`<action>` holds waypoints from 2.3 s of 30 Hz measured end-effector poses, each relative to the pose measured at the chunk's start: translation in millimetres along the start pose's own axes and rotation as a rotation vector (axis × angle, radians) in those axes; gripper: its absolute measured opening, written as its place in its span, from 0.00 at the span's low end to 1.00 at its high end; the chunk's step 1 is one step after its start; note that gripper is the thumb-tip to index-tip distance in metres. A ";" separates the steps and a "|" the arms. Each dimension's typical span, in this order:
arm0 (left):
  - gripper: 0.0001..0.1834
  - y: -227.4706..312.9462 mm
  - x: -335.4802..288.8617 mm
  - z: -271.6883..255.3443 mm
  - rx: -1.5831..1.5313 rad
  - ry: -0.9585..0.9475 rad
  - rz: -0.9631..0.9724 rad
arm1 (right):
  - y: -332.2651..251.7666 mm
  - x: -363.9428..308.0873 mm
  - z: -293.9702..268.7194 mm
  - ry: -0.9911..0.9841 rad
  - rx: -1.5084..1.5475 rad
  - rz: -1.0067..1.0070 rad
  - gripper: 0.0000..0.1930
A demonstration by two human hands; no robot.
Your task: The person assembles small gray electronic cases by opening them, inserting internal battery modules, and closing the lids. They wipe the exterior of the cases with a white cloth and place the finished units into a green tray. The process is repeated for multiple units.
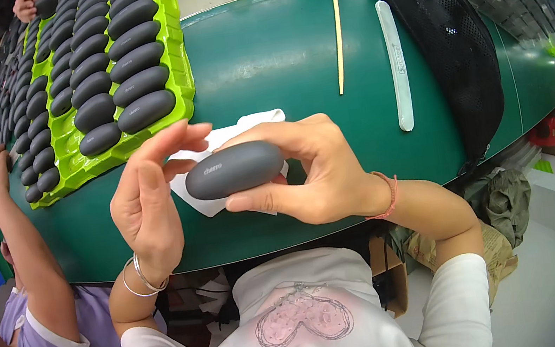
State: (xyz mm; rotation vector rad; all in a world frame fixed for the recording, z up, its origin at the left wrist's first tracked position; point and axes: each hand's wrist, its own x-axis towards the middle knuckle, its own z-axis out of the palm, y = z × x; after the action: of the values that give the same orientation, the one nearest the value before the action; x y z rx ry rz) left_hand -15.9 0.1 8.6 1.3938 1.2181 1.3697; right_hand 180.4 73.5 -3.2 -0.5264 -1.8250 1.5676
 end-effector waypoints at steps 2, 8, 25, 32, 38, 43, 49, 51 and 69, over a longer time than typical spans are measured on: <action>0.18 -4.4 1.7 -5.9 0.055 -0.035 0.074 | -0.8 -1.7 0.3 0.048 0.137 0.093 0.17; 0.16 -1.1 1.1 4.1 0.032 0.033 0.021 | 6.6 -1.3 -3.6 0.012 0.031 0.058 0.19; 0.22 2.6 3.7 -0.4 -0.015 -0.038 -0.029 | -3.5 2.3 3.4 0.019 0.230 0.232 0.16; 0.21 4.6 5.7 -0.3 -0.383 -0.061 -0.449 | -6.8 1.8 2.5 -0.024 0.292 0.332 0.17; 0.17 4.9 6.3 -1.6 -0.412 -0.035 -0.481 | -17.2 8.6 -5.4 -0.102 0.440 0.532 0.16; 0.15 6.3 6.8 -0.6 -0.414 0.003 -0.513 | -11.8 7.8 -5.6 -0.137 0.488 0.587 0.14; 0.15 4.4 6.9 -2.3 -0.412 0.002 -0.526 | -8.7 7.4 -4.3 -0.129 0.551 0.536 0.13; 0.16 4.5 7.4 -2.2 -0.421 0.026 -0.580 | -7.9 7.0 -3.8 -0.126 0.590 0.522 0.13; 0.29 -4.2 1.9 -1.4 0.010 -0.118 0.009 | 13.0 4.4 -0.2 0.108 -0.456 -0.315 0.29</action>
State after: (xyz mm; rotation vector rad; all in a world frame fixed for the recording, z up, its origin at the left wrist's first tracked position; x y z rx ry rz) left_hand -17.8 2.8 5.0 1.4670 1.1439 1.2709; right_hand 176.0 79.3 -14.9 -0.4845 -2.0693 0.9002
